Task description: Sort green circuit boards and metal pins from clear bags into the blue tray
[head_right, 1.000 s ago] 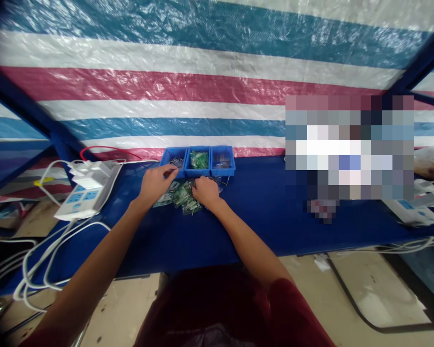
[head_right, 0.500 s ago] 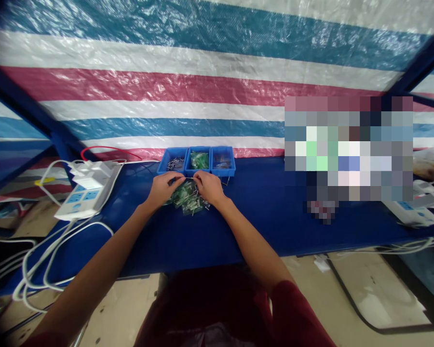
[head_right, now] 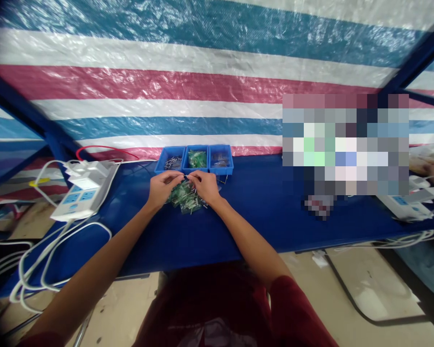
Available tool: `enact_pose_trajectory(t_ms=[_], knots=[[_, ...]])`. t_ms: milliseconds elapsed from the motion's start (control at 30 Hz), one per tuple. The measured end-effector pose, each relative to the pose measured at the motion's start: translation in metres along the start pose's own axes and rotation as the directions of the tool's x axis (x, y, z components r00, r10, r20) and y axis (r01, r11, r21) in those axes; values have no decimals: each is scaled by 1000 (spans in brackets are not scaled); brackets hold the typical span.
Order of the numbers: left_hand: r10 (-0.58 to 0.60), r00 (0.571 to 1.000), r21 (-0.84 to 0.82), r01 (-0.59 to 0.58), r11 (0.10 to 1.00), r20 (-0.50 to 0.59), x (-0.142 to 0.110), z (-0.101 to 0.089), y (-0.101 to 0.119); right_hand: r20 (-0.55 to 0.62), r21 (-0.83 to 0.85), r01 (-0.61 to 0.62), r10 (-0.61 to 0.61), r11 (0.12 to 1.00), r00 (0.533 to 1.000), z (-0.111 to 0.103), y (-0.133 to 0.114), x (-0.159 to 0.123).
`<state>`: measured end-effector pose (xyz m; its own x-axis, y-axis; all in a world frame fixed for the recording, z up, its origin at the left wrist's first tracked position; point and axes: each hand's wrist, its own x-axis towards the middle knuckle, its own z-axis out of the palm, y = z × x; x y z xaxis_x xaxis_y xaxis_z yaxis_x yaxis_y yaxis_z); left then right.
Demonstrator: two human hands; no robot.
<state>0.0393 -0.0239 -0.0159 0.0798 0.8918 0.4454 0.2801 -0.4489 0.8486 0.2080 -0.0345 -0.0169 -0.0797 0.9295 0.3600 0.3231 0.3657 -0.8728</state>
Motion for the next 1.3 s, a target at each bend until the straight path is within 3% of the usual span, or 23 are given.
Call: enact_pose_trajectory(t_ms=[233, 367, 500, 633, 767, 967, 1100, 1300], knots=[[-83, 996, -209, 88, 974, 33, 2, 6, 2, 13, -62, 39, -38, 997, 999, 1, -2, -4], [-59, 997, -277, 72, 958, 53, 1, 7, 5, -57, -53, 38, -41, 998, 998, 0, -3, -5], [31, 997, -3, -31, 1000, 64, -3, 2, 9, -119, -100, 28, -40, 995, 992, -2, -5, -4], [189, 971, 272, -224, 936, 149, -5, -3, 8, -122, -131, 39, -55, 991, 991, -2, -3, -3], [354, 903, 362, -423, 831, 244, -2, -4, 0, -119, -129, 49, -64, 990, 991, -3, -2, -3], [452, 847, 346, -528, 775, 280, 2, -9, -5, -17, 4, 64, -64, 998, 998, -5, -5, -3], [419, 865, 331, -495, 803, 276, 4, -13, -4, 19, 94, 51, -53, 994, 998, -5, -4, -2], [277, 948, 309, -313, 898, 156, 0, -10, 7, -2, 139, 8, -8, 990, 1000, -4, -1, -1]])
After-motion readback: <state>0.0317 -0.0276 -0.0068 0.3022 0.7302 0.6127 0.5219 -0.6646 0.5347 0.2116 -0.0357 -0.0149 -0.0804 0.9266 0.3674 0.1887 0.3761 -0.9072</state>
